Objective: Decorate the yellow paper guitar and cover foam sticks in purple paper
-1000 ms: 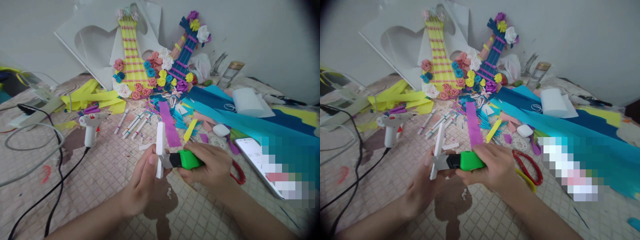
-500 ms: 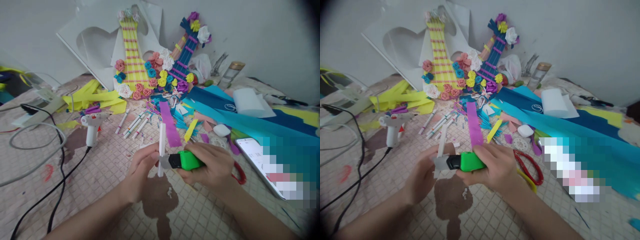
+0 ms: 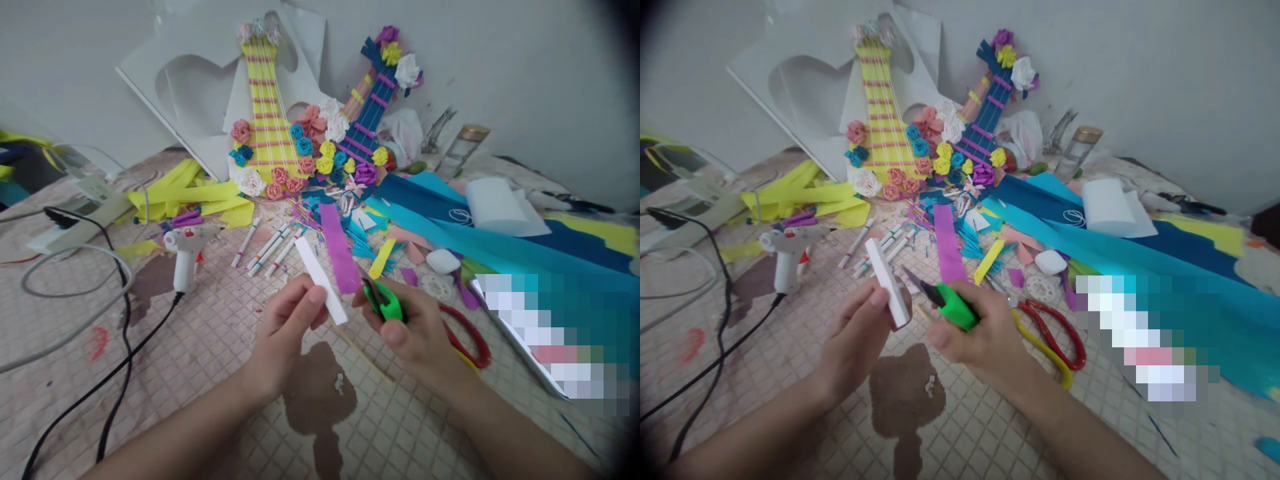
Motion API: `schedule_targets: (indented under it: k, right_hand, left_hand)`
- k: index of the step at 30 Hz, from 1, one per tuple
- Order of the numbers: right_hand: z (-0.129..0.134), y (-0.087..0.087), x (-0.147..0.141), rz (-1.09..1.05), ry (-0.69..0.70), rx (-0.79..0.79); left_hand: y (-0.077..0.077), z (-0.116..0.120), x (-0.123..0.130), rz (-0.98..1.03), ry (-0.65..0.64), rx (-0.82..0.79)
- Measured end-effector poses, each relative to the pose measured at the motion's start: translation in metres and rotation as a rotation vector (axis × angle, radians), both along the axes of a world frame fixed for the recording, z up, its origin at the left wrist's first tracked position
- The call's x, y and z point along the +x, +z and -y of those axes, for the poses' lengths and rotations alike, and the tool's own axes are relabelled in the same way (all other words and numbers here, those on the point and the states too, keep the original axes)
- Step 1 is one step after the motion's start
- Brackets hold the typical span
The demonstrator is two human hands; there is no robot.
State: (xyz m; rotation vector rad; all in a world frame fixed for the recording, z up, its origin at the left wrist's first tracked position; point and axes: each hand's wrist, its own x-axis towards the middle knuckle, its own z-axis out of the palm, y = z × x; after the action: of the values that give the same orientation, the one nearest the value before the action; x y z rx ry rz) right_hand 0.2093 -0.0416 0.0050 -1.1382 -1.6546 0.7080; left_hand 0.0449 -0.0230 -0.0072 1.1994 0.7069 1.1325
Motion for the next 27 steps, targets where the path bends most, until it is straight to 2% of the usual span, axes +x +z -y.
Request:
schedule_targets:
  k: [2,4,8,14,18,22,24,27]
  right_hand:
    - [0.001,0.000,-0.004,-0.116,0.048,-0.196]
    - [0.003,0.000,-0.007,-0.168,0.038,-0.291]
    - [0.005,-0.002,-0.012,-0.183,0.005,-0.312]
    - [0.009,-0.002,-0.013,-0.065,-0.004,-0.365]
    - [0.010,-0.004,-0.011,-0.105,0.006,-0.412]
    - [0.007,-0.006,-0.013,-0.089,-0.104,-0.326]
    - [0.005,-0.007,-0.014,0.021,-0.199,-0.235]
    - [0.006,-0.009,-0.015,0.259,-0.271,-0.040]
  left_hand:
    - [0.002,0.000,0.001,-0.063,0.008,0.029]
    - [0.004,-0.001,0.003,-0.148,0.003,0.051]
    - [0.005,-0.003,0.004,-0.212,0.006,0.091]
    - [0.000,-0.006,0.003,-0.283,0.079,0.133]
    - [-0.002,-0.006,0.002,-0.275,0.089,0.153]
    - [-0.003,-0.006,0.003,-0.105,0.101,0.001]
    - [-0.001,-0.006,0.004,0.032,0.077,-0.091]
    - [0.004,-0.007,0.006,0.178,0.038,-0.116]
